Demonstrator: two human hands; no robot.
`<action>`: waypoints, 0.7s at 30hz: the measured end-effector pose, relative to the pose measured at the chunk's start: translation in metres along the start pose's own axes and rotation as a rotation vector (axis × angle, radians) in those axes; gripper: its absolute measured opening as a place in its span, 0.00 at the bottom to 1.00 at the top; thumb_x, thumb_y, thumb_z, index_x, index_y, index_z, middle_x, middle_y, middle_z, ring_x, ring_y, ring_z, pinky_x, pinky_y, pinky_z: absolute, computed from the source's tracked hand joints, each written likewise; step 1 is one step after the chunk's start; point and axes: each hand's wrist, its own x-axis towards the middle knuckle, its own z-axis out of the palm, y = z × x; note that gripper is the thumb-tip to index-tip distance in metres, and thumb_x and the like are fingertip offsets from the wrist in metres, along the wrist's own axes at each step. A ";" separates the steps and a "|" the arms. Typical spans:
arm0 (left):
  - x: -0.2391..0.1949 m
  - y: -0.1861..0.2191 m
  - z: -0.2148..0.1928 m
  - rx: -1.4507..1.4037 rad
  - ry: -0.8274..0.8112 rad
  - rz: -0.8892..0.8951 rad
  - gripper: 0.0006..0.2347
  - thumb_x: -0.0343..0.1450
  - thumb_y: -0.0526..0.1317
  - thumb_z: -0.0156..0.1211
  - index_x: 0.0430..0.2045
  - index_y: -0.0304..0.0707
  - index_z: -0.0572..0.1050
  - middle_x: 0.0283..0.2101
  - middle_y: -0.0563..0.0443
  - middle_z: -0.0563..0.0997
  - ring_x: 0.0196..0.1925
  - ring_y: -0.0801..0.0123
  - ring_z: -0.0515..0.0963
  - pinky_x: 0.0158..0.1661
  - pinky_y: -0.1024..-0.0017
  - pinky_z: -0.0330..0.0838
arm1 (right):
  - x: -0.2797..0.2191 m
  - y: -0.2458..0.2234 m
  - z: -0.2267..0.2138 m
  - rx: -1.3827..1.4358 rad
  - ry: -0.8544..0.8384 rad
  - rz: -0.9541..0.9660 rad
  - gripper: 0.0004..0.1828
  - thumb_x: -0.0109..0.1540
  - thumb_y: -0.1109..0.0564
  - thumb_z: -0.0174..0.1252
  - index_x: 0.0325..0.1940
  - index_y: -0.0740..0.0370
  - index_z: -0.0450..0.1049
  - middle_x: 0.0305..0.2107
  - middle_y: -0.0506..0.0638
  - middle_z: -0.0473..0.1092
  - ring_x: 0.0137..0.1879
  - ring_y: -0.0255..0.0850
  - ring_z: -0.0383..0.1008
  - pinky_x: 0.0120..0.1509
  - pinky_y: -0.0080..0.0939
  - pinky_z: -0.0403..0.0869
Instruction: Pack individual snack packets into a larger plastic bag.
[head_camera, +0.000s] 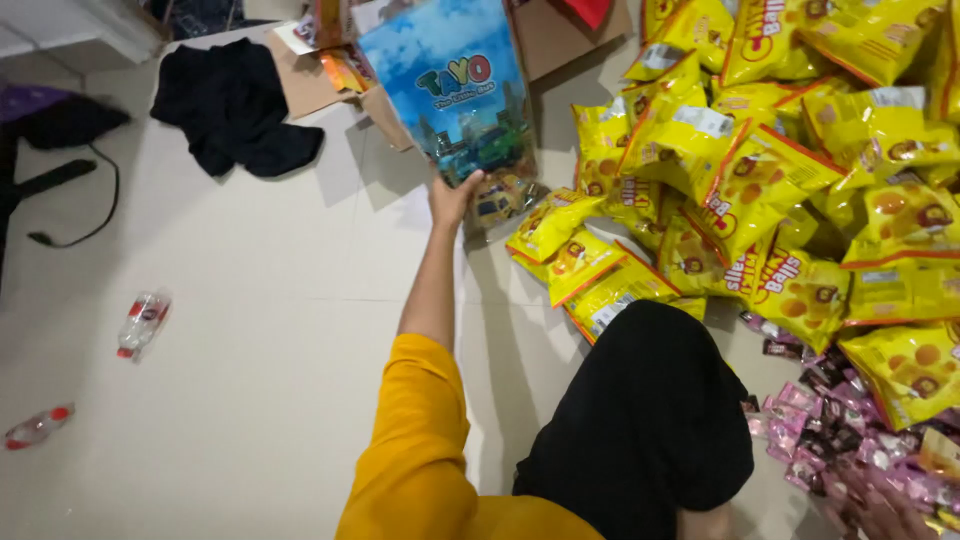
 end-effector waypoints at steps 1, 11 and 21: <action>-0.010 0.012 -0.007 0.039 0.037 0.009 0.35 0.52 0.60 0.74 0.52 0.47 0.75 0.49 0.48 0.84 0.52 0.61 0.82 0.51 0.64 0.75 | -0.004 -0.010 -0.007 -0.122 0.148 0.051 0.20 0.81 0.68 0.51 0.77 0.79 0.59 0.69 0.73 0.55 0.70 0.76 0.61 0.66 0.76 0.56; -0.104 0.028 -0.009 -0.218 0.593 0.453 0.17 0.69 0.37 0.70 0.49 0.41 0.71 0.48 0.46 0.72 0.52 0.60 0.74 0.57 0.66 0.69 | -0.045 0.069 0.039 -1.417 1.253 -0.516 0.18 0.77 0.59 0.57 0.65 0.72 0.62 0.54 0.66 0.69 0.53 0.54 0.74 0.58 0.50 0.76; -0.331 0.122 0.081 -0.296 -0.268 0.586 0.13 0.75 0.38 0.57 0.52 0.38 0.64 0.50 0.45 0.70 0.53 0.64 0.72 0.57 0.71 0.65 | -0.087 0.088 0.134 -1.645 1.435 -0.617 0.16 0.73 0.53 0.57 0.63 0.62 0.73 0.52 0.54 0.73 0.56 0.41 0.72 0.57 0.41 0.68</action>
